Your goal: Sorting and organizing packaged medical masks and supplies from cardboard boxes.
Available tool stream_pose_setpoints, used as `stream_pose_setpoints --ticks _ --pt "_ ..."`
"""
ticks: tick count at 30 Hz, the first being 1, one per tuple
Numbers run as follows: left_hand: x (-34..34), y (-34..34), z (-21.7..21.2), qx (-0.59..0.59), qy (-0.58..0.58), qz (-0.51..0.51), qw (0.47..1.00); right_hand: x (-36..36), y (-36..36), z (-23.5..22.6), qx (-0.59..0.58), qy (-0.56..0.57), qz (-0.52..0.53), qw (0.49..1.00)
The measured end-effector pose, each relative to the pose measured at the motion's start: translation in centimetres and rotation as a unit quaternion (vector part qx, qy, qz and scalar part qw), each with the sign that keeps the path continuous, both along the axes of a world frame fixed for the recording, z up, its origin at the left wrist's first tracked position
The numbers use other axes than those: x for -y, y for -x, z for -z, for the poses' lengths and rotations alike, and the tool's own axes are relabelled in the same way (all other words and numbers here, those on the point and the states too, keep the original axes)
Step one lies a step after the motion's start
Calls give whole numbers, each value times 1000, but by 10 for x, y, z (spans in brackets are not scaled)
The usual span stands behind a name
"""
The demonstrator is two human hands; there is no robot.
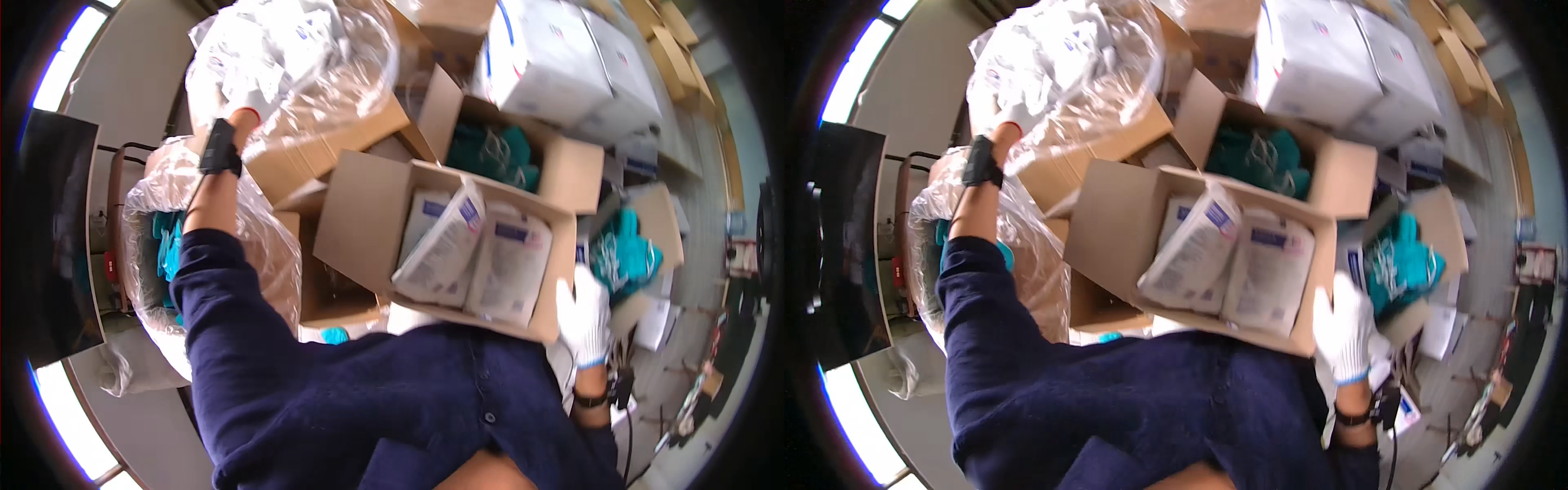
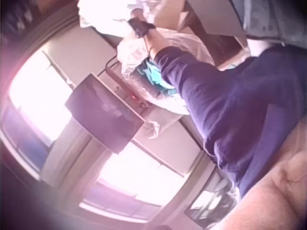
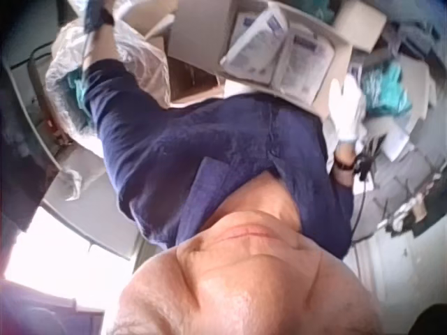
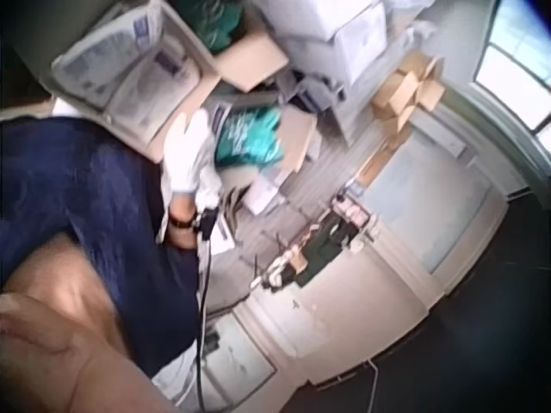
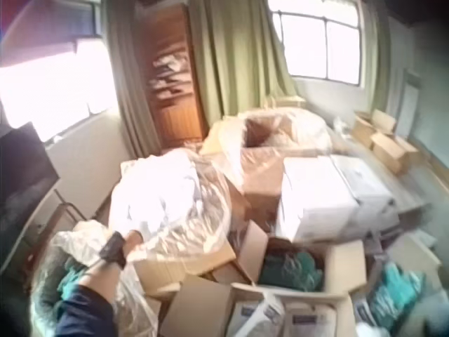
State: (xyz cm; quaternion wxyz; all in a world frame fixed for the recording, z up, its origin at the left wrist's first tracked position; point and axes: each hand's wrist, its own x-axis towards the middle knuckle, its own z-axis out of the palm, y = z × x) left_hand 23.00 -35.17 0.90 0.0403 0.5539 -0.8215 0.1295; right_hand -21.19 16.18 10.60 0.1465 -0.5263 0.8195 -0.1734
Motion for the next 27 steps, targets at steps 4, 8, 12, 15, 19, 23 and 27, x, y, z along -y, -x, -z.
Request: stream_pose_setpoints --ticks 4,8,12,15,19,23,27 --pt "-91 96 -63 -257 -45 174 950 -11 11 0 -65 -5 -16 998" --pt "-239 179 -108 -332 -253 174 892 -27 12 10 -75 -8 -15 997" --pt "-350 220 -103 -186 -273 132 935 -38 16 25 -76 43 -54 995" --pt "-378 234 -61 -141 -264 69 952 -43 10 28 -77 67 -65 993" --pt "-388 243 -33 -78 -189 41 978 -48 2 34 -35 53 -22 998" --pt "-378 241 -28 -147 -288 -41 945 -49 9 48 -57 83 -8 995" --pt "-378 252 -28 -96 -252 -71 960 -48 14 50 -40 155 -18 987"
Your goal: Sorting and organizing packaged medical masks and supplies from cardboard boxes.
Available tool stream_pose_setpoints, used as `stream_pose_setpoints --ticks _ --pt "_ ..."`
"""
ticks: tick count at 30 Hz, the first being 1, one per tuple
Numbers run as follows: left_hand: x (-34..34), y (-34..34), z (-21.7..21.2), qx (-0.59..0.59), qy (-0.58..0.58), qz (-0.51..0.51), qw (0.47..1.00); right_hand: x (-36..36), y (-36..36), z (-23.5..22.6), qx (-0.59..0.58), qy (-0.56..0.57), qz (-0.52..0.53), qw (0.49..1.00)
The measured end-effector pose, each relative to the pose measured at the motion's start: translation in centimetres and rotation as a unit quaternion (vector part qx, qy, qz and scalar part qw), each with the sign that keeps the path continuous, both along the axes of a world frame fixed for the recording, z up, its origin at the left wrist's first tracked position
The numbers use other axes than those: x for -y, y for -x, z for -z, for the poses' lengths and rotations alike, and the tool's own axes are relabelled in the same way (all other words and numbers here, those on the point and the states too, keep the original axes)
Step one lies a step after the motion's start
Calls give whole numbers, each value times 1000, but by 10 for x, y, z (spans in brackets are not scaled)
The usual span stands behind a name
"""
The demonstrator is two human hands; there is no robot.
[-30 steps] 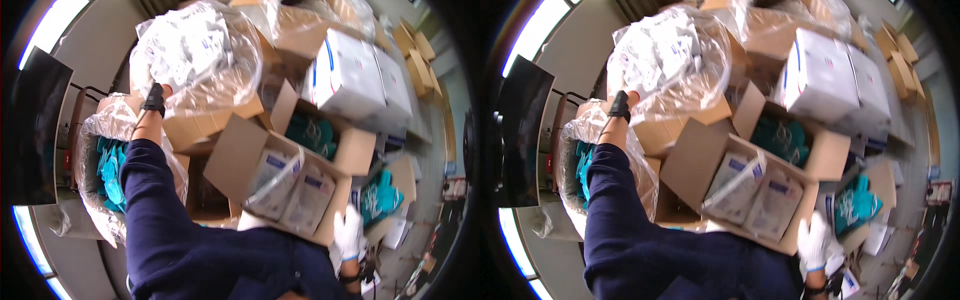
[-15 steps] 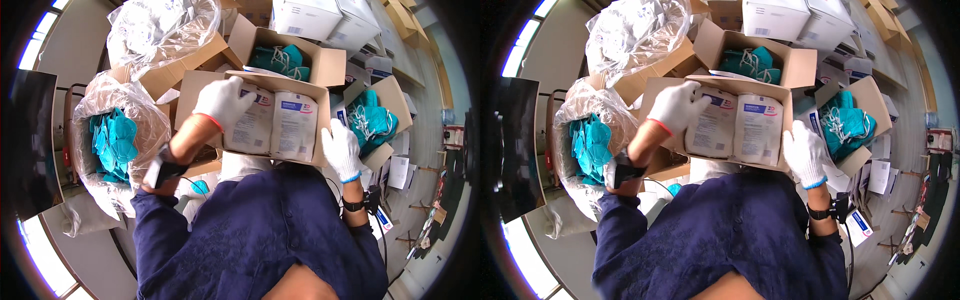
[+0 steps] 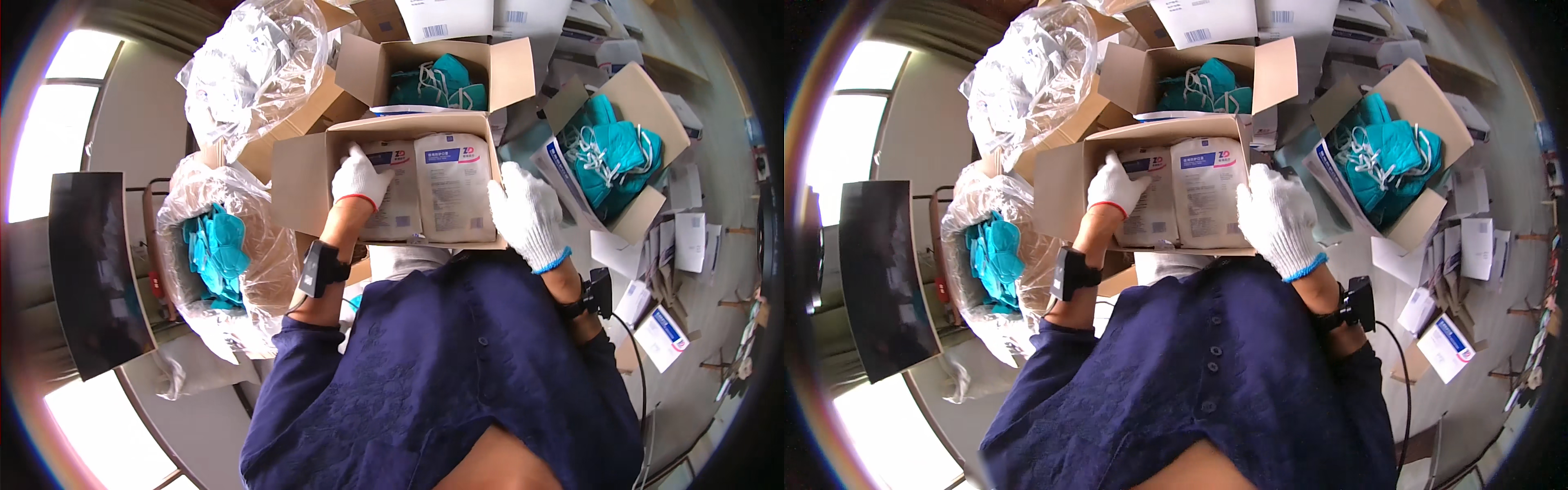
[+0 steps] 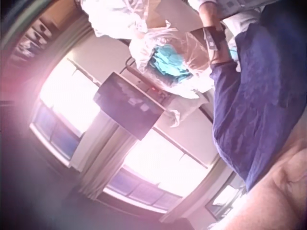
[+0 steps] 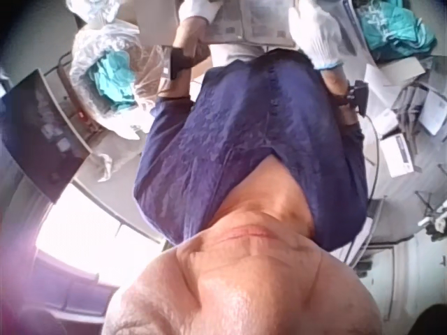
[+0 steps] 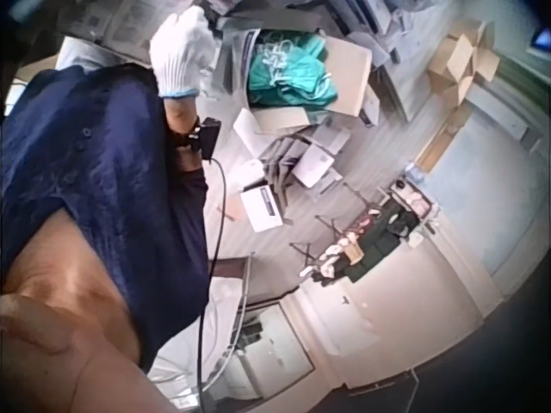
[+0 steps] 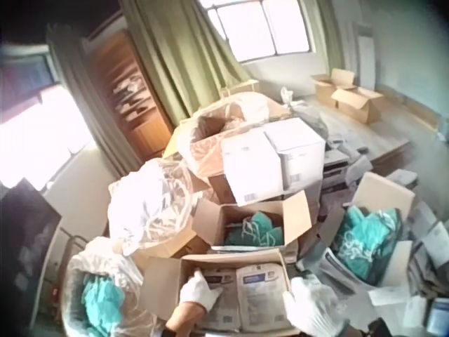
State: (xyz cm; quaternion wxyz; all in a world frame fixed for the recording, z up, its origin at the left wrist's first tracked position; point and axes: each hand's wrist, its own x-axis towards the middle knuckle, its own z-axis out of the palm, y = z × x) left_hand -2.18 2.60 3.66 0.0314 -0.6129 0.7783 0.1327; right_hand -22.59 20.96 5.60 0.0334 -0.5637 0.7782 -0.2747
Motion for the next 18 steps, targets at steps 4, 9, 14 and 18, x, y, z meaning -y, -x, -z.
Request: stream_pose_setpoints --ticks 4,9,14,18 --pt "14 -10 11 1 23 5 1000 -2 0 0 48 -59 10 997" --pt "-2 -5 -25 -28 107 39 993 -6 1 15 53 -4 17 998" --pt "6 -10 -86 -197 192 59 960 -6 0 12 59 -14 26 998" --pt "24 -14 -76 -321 61 19 945 -2 0 17 19 8 29 999"
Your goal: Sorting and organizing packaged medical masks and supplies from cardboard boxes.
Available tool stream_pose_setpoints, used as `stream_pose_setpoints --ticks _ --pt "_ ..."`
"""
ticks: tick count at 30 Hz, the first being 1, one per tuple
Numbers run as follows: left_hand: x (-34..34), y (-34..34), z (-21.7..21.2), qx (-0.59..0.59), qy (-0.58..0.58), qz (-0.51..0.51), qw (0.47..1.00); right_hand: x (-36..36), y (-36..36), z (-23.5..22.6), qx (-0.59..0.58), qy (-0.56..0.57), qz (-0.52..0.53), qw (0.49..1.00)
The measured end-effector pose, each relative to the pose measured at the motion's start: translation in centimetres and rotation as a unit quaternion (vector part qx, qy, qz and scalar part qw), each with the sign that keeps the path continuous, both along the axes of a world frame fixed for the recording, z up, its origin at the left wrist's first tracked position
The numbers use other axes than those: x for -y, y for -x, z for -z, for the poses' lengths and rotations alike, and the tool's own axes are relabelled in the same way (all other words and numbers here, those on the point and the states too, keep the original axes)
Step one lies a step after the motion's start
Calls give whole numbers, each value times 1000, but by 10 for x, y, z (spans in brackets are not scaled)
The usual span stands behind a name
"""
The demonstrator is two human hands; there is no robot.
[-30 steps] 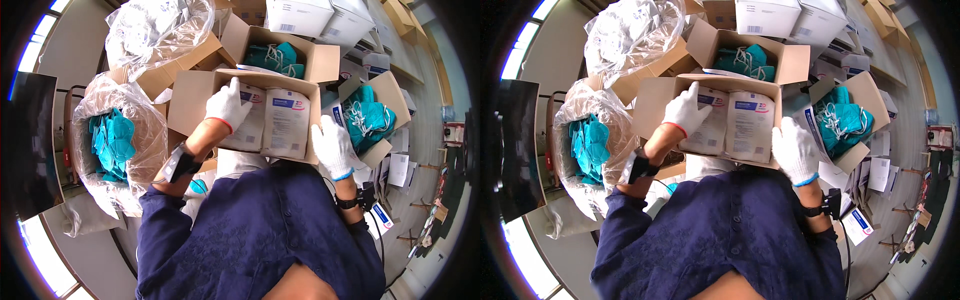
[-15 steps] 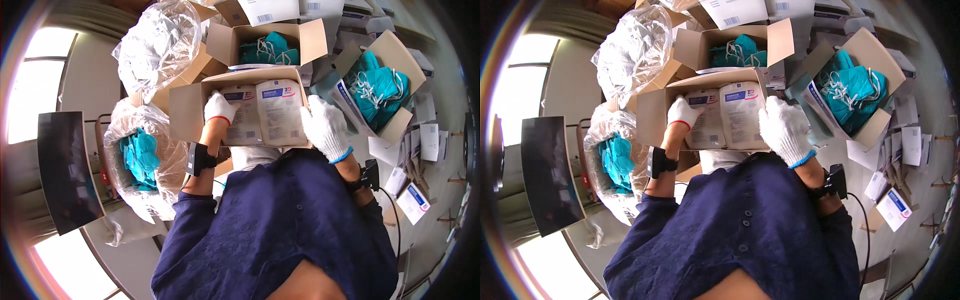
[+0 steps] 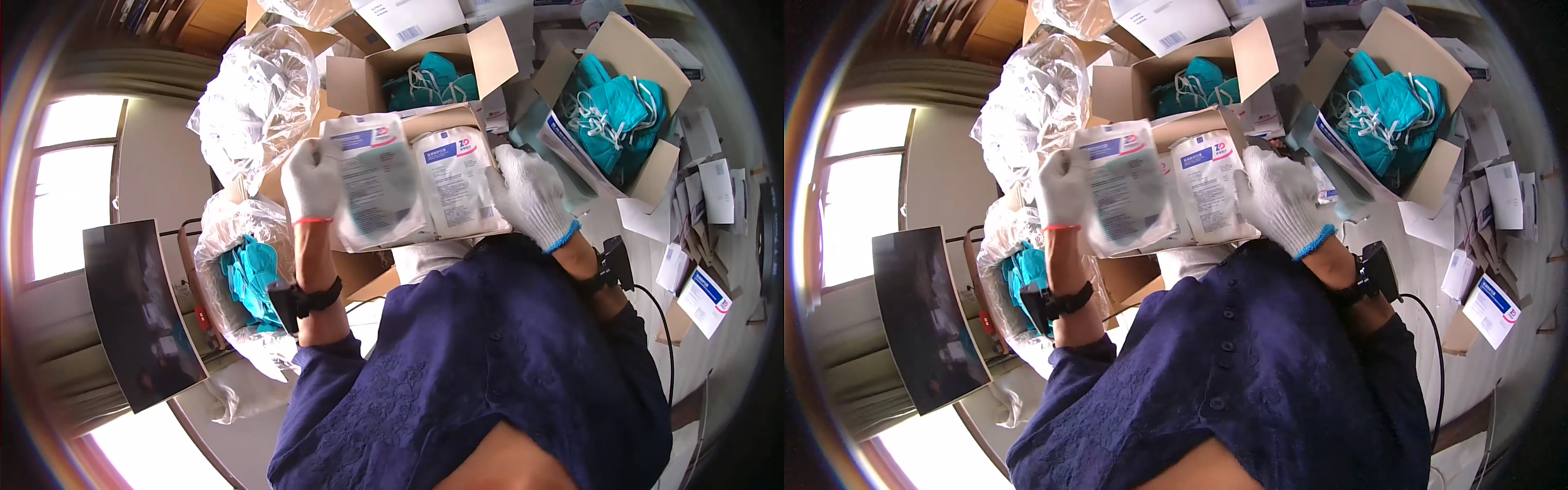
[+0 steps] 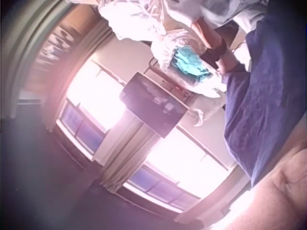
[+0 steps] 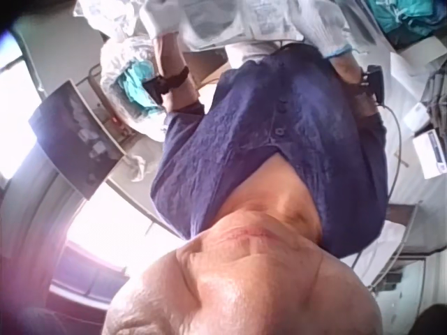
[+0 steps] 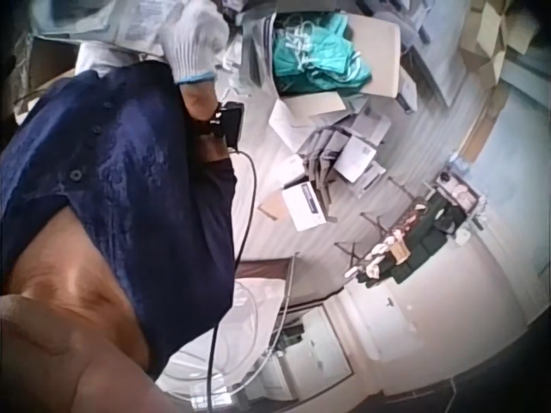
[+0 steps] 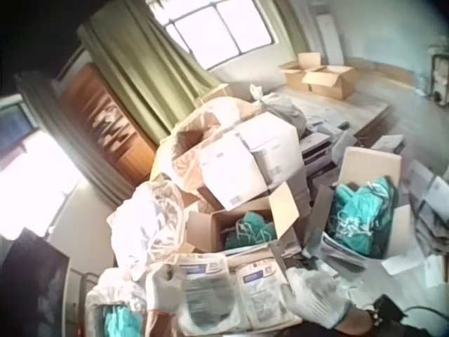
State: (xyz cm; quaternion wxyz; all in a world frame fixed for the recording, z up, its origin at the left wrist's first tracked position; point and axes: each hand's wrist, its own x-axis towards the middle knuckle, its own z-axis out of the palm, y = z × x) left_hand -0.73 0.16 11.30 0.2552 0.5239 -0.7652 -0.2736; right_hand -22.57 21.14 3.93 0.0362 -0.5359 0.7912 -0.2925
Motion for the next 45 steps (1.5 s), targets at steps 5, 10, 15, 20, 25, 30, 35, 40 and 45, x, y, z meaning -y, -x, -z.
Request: stream_pose_setpoints --ticks 5,10,15,20,25,30,35,40,45 --pt "-19 21 70 103 -82 116 984 -3 -3 -9 41 -21 -7 999" --pt "-34 42 88 185 -122 166 961 -5 -2 -5 31 5 -11 999" --pt "-41 50 89 75 -174 94 977 -5 -2 -3 21 21 9 1000" --pt "-47 47 86 -72 -285 46 955 -6 -2 -7 40 27 0 999" --pt "-67 58 83 -50 -330 135 933 -5 -1 -14 50 -6 -12 999" --pt "-78 59 45 -67 -62 234 968 -6 -1 -9 0 54 23 998" --pt "-78 52 16 57 182 263 946 8 -4 -35 -30 136 -20 990" --pt "-78 41 13 108 221 282 927 26 -4 -57 33 267 -113 957" --pt "-76 38 9 97 124 284 946 37 -12 -57 161 211 -147 953"
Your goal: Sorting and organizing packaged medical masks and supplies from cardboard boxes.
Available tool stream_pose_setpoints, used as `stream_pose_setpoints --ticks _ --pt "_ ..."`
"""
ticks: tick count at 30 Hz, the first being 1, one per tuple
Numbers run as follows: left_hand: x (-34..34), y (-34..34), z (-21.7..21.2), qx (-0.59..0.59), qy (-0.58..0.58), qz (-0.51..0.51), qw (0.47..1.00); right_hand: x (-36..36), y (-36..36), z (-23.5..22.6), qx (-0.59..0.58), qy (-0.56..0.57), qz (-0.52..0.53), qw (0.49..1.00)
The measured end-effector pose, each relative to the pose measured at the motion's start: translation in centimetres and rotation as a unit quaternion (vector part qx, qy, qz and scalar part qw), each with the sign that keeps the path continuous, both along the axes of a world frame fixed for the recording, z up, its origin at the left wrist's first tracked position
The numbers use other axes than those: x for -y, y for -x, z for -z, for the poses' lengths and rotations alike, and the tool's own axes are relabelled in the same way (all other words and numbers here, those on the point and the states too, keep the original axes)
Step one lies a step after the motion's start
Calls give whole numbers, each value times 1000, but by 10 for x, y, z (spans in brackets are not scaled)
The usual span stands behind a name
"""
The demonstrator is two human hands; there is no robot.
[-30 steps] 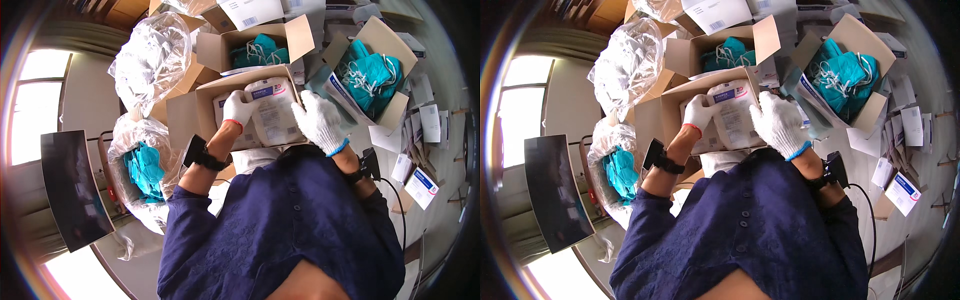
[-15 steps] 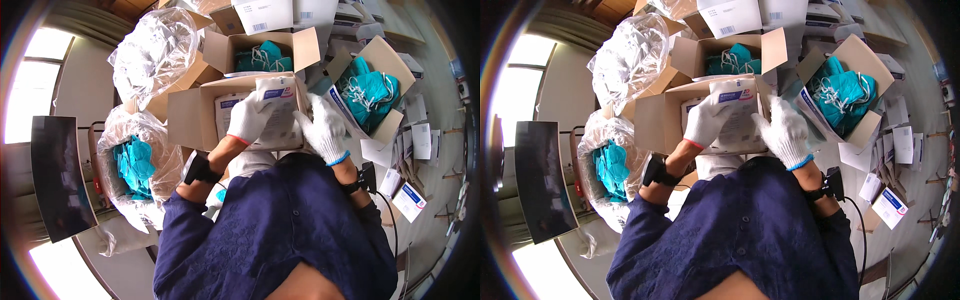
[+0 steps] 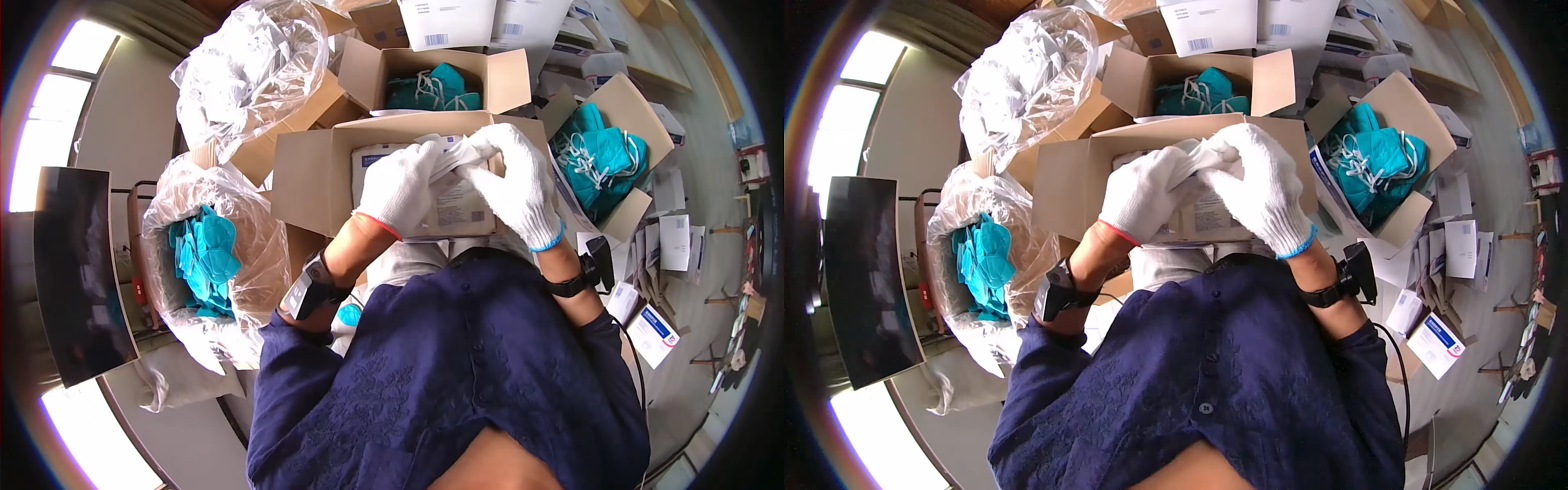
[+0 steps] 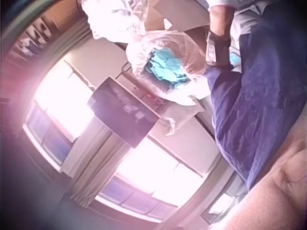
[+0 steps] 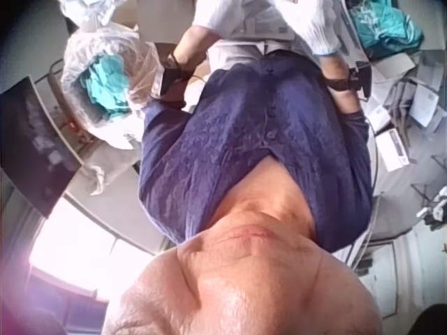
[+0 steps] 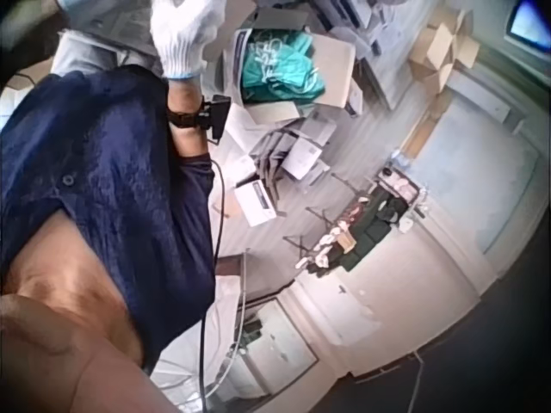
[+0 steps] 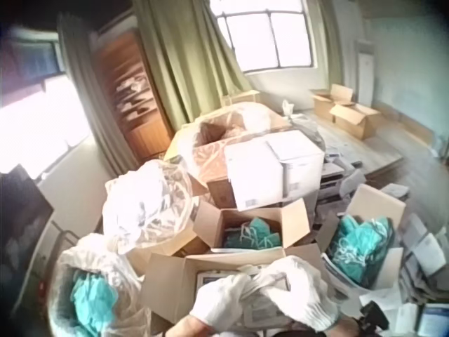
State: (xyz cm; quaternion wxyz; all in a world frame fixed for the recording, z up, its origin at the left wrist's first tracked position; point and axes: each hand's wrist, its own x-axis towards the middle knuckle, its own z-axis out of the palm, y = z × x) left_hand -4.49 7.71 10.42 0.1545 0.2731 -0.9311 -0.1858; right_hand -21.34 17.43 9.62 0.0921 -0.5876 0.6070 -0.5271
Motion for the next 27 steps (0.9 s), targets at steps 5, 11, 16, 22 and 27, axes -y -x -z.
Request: stream_pose_setpoints --ticks 5,11,16,22,27 --pt "4 -2 8 -35 -103 -56 992 -1 -7 7 16 -58 33 998" --pt "5 -7 28 -113 -125 -55 984 9 -11 11 91 -72 31 993" --pt "4 -7 34 -173 -48 31 983 17 -3 1 37 -225 -38 973" --pt "9 -9 22 -93 -242 -11 966 17 -8 3 40 -110 -84 990" --pt "12 -11 37 -143 -146 31 978 18 -8 3 48 -129 -89 987"
